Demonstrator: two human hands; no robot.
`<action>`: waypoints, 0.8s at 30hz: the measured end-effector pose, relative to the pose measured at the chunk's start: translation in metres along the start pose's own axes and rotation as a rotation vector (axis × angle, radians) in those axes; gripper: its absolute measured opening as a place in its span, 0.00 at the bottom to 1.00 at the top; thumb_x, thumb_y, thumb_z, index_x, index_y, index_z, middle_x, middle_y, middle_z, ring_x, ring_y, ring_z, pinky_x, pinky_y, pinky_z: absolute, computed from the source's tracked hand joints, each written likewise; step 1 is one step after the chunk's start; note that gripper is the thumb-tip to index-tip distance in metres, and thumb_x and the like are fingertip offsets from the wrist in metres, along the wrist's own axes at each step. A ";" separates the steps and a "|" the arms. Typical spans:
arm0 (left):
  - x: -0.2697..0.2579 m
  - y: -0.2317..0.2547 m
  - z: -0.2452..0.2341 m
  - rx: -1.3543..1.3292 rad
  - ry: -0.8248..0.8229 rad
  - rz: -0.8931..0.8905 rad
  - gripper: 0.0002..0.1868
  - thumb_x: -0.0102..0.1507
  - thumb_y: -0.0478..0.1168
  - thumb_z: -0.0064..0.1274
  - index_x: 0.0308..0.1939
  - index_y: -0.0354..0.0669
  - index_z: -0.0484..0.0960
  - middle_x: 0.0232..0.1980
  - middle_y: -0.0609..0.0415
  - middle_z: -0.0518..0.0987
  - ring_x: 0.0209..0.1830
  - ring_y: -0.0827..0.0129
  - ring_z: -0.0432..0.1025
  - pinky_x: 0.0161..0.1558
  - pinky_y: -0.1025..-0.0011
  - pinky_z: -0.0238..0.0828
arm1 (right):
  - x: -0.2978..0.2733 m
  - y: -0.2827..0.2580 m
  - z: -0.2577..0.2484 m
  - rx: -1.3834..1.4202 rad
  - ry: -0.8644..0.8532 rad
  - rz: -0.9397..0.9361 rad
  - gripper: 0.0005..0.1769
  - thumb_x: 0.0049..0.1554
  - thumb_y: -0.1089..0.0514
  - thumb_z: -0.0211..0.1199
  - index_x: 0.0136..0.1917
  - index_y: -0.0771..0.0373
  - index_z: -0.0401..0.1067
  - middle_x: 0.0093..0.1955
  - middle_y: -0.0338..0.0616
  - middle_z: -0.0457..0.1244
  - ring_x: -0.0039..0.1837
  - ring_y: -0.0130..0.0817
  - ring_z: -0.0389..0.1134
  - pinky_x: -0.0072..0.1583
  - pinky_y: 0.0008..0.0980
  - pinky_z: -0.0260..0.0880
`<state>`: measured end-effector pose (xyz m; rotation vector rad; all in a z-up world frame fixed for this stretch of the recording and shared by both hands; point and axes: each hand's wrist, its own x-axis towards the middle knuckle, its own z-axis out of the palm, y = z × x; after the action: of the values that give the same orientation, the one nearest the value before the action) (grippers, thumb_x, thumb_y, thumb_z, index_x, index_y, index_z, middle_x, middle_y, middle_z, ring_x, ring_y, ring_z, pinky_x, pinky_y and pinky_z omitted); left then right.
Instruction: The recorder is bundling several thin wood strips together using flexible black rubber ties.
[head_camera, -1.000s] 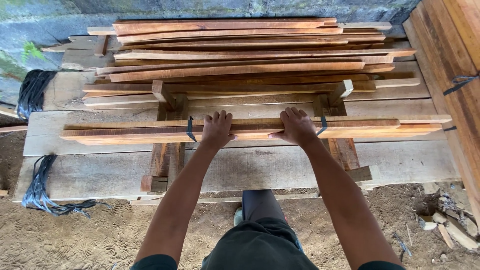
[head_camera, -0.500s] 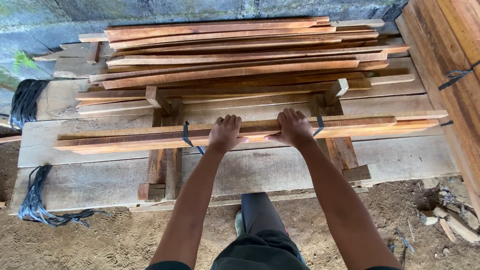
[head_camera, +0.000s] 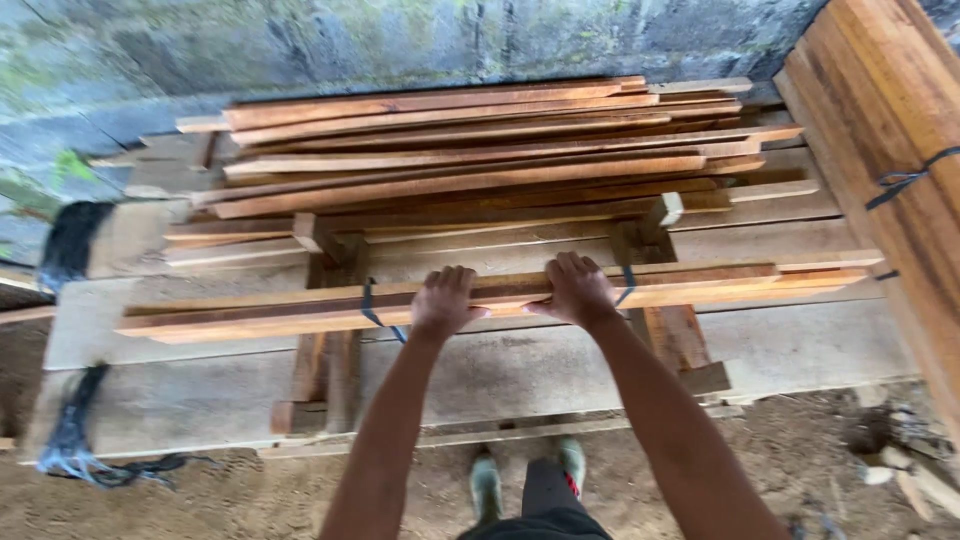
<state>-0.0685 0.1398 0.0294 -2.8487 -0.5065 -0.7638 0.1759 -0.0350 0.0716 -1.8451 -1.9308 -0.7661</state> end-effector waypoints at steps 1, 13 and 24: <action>0.000 0.000 -0.003 -0.003 -0.042 -0.015 0.43 0.38 0.65 0.73 0.48 0.47 0.75 0.38 0.55 0.75 0.40 0.59 0.76 0.45 0.60 0.75 | 0.001 -0.001 0.000 0.003 -0.020 0.012 0.37 0.37 0.22 0.72 0.37 0.55 0.68 0.38 0.38 0.58 0.44 0.38 0.67 0.46 0.36 0.70; 0.013 0.026 -0.018 0.081 -0.345 -0.277 0.39 0.43 0.68 0.68 0.47 0.54 0.72 0.44 0.58 0.76 0.49 0.61 0.74 0.55 0.59 0.68 | 0.012 0.052 -0.064 0.327 -0.736 -0.027 0.50 0.42 0.49 0.77 0.74 0.56 0.57 0.74 0.53 0.57 0.75 0.52 0.60 0.73 0.50 0.60; 0.065 0.119 0.034 0.134 -0.289 -0.127 0.48 0.40 0.67 0.72 0.54 0.46 0.71 0.48 0.52 0.73 0.51 0.56 0.73 0.54 0.56 0.68 | -0.139 0.242 -0.089 0.070 -0.816 0.292 0.43 0.43 0.25 0.73 0.62 0.53 0.70 0.56 0.42 0.69 0.62 0.44 0.72 0.64 0.46 0.71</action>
<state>0.0424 0.0554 0.0263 -2.8328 -0.7518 -0.3188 0.4173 -0.1994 0.0904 -2.5571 -1.9689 0.1979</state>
